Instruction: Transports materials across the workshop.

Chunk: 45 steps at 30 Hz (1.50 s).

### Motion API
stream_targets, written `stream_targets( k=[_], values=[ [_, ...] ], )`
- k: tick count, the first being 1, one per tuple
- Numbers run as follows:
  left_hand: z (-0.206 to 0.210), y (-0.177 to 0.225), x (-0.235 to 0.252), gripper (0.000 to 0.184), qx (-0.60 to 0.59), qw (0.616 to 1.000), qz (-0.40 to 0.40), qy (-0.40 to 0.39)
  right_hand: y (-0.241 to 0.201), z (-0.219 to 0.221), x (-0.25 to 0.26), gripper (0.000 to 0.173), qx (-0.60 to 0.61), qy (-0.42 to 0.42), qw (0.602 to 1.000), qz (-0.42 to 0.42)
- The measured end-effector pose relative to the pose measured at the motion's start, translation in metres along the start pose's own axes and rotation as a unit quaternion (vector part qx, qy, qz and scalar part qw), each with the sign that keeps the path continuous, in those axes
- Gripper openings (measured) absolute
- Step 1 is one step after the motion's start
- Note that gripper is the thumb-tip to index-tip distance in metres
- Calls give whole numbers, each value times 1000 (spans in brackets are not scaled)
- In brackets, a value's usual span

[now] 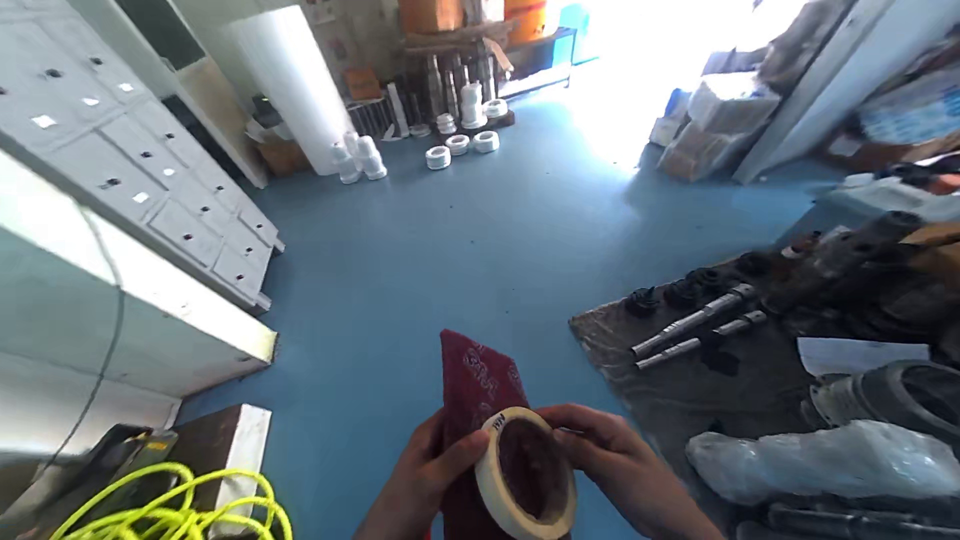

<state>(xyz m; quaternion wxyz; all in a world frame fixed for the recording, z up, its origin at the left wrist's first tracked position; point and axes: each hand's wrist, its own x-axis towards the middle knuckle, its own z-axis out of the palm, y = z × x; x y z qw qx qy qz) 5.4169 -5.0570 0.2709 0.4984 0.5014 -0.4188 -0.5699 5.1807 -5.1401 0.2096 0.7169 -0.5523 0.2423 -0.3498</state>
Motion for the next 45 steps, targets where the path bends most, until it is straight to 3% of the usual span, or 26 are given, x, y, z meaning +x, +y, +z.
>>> stream_targets(
  k=[7,12,19,30,37,45],
  values=[
    [-15,8,194,33,-12,996,-10,-92,-9,-92,115,25,-1,85,996,-11],
    [-23,37,337,39,-14,989,-6,-149,-39,-151,211,25,2,149,989,-13],
    [-30,69,475,44,22,977,42,-210,-54,-220,313,26,2,169,984,-50],
    [-25,93,688,53,122,972,96,-176,-58,-376,497,27,43,115,989,-83],
    [2,137,825,52,170,970,130,-111,-101,-494,629,27,38,41,993,-101],
    [23,142,964,54,148,977,111,-109,-117,-591,716,26,48,65,994,-77]
  ],
)
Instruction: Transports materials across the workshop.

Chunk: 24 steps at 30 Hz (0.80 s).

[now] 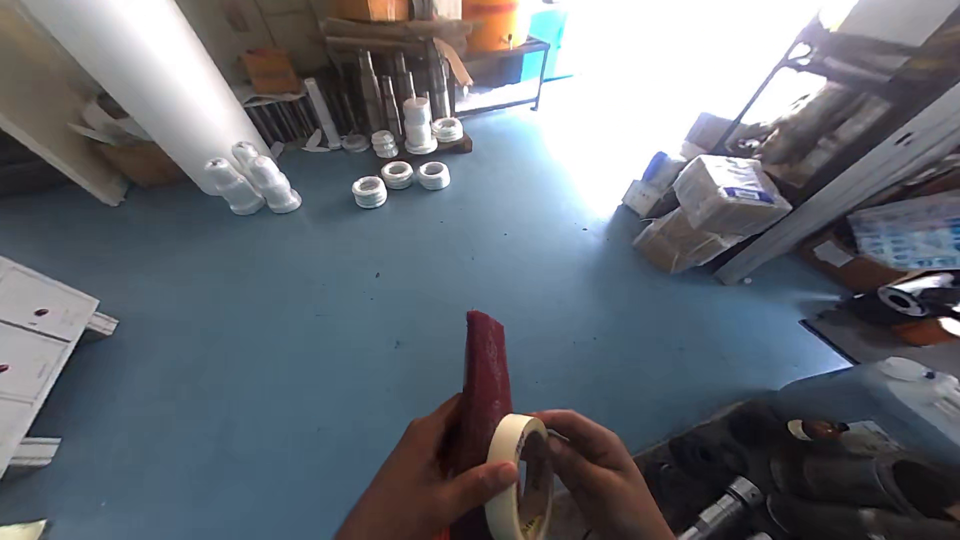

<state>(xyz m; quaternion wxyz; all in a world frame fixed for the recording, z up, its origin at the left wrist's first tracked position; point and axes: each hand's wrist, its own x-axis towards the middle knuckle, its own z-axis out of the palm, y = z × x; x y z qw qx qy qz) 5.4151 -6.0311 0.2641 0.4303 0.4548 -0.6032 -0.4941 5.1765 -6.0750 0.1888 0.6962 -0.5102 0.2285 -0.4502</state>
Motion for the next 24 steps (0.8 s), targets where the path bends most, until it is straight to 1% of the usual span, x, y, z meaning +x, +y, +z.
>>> stream_targets(
  k=[4,9,13,16,20,22,24],
  values=[
    [-6,-15,83,55,-3,999,-2,-34,-4,-46,49,26,5,33,999,-1],
    [-14,-47,211,55,-33,995,3,-97,-9,-116,122,26,-15,87,996,-13],
    [-18,-49,326,53,-60,987,-14,-151,-35,-160,182,26,-23,168,985,-16],
    [-18,-56,404,53,-64,976,11,-208,-49,-195,222,25,-31,215,976,-30],
    [-12,-57,480,53,-76,964,16,-253,-61,-232,261,25,-39,259,964,-40],
    [-7,-65,514,50,-92,961,11,-260,-65,-254,280,24,-49,274,960,-36],
    [0,-74,545,48,-111,960,-12,-258,-64,-280,298,24,-47,286,957,-30]
  ],
)
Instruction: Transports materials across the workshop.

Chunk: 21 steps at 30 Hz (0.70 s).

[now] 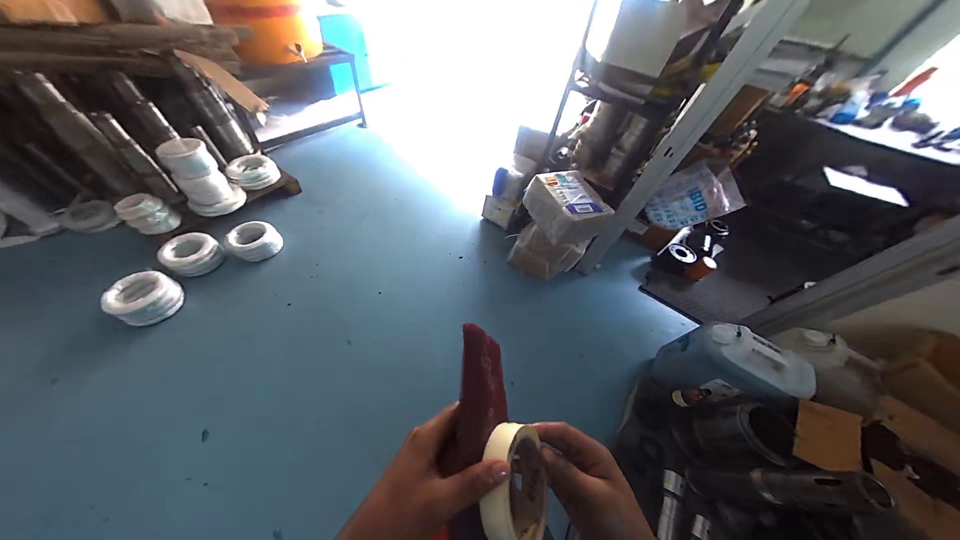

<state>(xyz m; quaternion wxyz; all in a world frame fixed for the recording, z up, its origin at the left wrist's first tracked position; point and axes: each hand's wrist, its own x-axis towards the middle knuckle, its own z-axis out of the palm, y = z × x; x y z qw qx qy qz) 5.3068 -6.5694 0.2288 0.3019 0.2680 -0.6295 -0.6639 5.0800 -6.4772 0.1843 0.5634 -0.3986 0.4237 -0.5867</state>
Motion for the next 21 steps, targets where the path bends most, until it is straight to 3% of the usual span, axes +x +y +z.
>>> stream_targets(
  k=[9,16,21],
  values=[
    [-43,-12,140,32,-128,983,-105,80,-13,-65,162,24,17,-13,998,62],
    [-46,13,264,19,-152,976,-90,124,-69,-128,287,20,18,-49,997,62],
    [-38,17,338,19,-170,973,-92,124,-93,-176,342,20,11,-45,997,53]
  ],
)
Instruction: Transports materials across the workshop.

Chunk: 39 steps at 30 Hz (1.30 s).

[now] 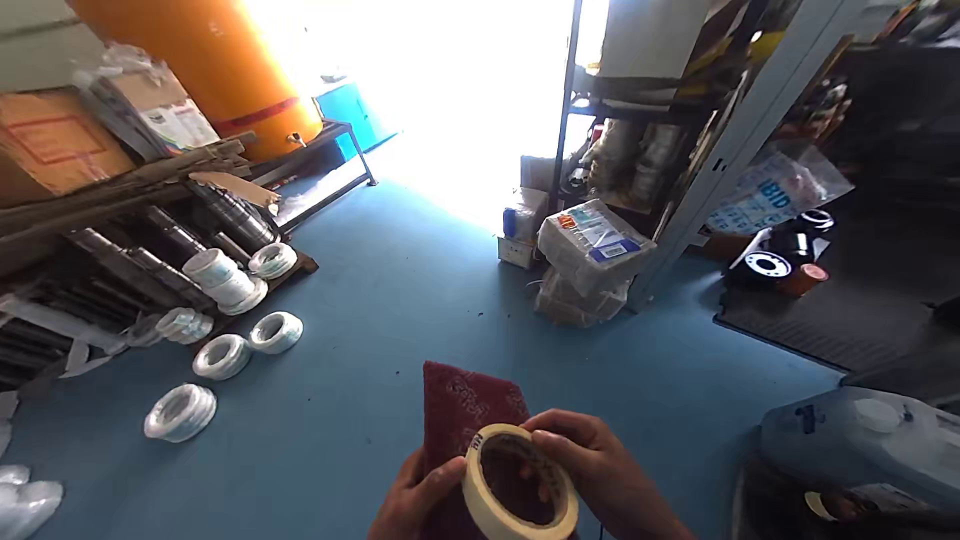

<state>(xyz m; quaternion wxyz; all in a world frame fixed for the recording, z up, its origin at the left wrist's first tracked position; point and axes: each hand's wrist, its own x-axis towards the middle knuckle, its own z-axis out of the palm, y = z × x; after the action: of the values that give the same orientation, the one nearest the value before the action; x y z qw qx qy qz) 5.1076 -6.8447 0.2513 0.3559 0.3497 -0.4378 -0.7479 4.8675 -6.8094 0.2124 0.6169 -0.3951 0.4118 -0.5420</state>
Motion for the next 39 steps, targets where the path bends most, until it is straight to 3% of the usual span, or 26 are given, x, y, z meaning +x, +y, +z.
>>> stream_targets(
  k=[14,28,39],
  values=[
    [65,1,217,17,8,988,-88,-127,-40,-138,83,18,42,176,983,-2],
    [134,27,491,19,11,957,-136,-256,-120,-284,224,17,18,324,946,-28],
    [204,28,622,18,46,956,-123,-262,-155,-413,296,17,57,312,948,-38]
  ],
)
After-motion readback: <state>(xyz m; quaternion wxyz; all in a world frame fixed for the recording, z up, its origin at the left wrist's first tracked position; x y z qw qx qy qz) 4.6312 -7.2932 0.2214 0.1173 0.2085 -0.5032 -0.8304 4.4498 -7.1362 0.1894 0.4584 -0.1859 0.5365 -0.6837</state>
